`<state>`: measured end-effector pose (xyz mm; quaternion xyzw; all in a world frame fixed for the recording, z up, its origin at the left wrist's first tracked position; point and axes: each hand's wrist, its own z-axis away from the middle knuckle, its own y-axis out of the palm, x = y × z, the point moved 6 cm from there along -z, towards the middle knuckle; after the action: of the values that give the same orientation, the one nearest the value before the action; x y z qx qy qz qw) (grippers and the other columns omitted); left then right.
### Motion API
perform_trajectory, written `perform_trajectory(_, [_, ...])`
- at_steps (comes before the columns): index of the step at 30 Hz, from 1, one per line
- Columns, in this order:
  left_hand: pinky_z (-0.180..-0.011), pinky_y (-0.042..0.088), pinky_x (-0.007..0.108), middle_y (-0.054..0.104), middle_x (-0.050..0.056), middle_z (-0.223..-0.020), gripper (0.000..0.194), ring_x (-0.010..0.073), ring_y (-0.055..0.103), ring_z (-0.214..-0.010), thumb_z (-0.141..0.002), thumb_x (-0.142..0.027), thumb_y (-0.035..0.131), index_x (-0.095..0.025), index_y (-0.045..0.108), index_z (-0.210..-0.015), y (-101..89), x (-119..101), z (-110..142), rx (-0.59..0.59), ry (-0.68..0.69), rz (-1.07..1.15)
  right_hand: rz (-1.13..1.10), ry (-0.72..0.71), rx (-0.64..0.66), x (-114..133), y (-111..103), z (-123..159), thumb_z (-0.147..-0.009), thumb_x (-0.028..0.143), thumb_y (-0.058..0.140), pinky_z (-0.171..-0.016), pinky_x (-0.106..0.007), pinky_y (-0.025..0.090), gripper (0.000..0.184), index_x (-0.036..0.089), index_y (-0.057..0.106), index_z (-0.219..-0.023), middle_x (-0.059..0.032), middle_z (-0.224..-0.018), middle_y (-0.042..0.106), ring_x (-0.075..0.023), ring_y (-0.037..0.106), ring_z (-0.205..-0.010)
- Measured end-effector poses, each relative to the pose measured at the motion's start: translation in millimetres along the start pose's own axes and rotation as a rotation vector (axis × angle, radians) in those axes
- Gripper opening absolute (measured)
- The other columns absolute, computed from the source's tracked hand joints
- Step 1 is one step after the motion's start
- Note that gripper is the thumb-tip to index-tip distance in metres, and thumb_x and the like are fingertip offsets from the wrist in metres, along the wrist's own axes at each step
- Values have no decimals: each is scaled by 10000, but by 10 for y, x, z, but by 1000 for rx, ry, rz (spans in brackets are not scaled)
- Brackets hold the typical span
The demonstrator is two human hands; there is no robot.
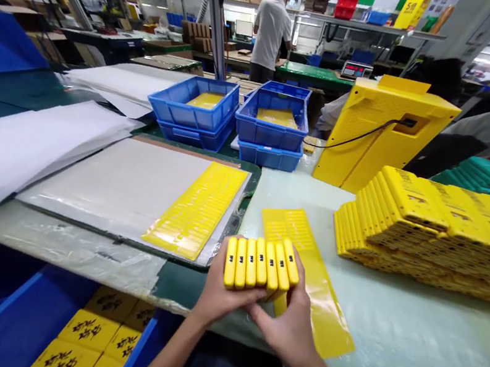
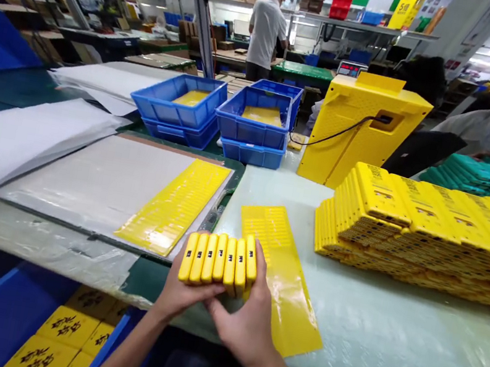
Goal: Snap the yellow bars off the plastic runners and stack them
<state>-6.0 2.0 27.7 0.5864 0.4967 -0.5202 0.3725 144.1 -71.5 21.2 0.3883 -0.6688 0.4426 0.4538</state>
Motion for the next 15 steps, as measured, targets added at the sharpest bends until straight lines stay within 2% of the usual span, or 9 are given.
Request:
perform_trajectory(2, [-1017,570,425,606,96,-1231,807,289,651,-1147,-686,-434,939,-220,474,-1310,99,-9,192,-248,21,-79,-127,-13,123,-15,-14,-266,-764,234,784,-1226,-457,408,933,237,340,-1584,-162,-1556,508,-322,521,-1436])
perform_trajectory(5, [-1149,476,460,514,123,-1367,830,298,561,-1306,-765,-427,902,-247,401,-1401,295,-18,448,-599,39,-138,-326,-19,372,6,9,-618,-679,151,773,-1129,-374,479,802,218,480,-1423,-131,-1455,575,-288,595,-1320])
perform_trajectory(7, [-1207,416,482,452,154,-1449,846,317,497,-1387,-817,-432,859,-247,355,-1471,423,-40,543,-668,72,-143,-424,13,466,13,62,-766,-626,130,792,-1038,-332,513,761,215,540,-1339,-92,-1349,616,-262,629,-1207])
perform_trajectory(9, [-1261,350,506,334,189,-1583,906,354,387,-1506,-883,-463,774,-235,253,-1588,504,-57,580,-564,108,-100,-496,51,423,-9,103,-860,-581,128,787,-953,-313,525,718,208,591,-1267,-58,-1220,646,-245,639,-1092])
perform_trajectory(11, [-1317,250,525,179,176,-1703,946,375,199,-1620,-951,-497,664,-231,122,-1680,501,-43,606,-377,110,-17,-540,96,302,-67,119,-904,-563,146,754,-897,-325,530,634,198,633,-1183,-43,-1104,674,-245,643,-993])
perform_trajectory(13, [-1344,171,525,107,130,-1758,914,355,70,-1659,-1005,-486,583,-249,59,-1715,403,17,608,-198,56,65,-551,138,190,-143,121,-904,-567,169,722,-880,-352,538,546,196,663,-1109,-43,-1039,700,-258,650,-944])
perform_trajectory(15, [-1348,169,517,138,108,-1769,872,338,105,-1657,-1019,-438,593,-280,102,-1722,234,91,531,-63,-4,91,-537,166,127,-214,121,-882,-575,172,691,-862,-363,543,473,195,686,-1048,-46,-1008,715,-268,654,-930])
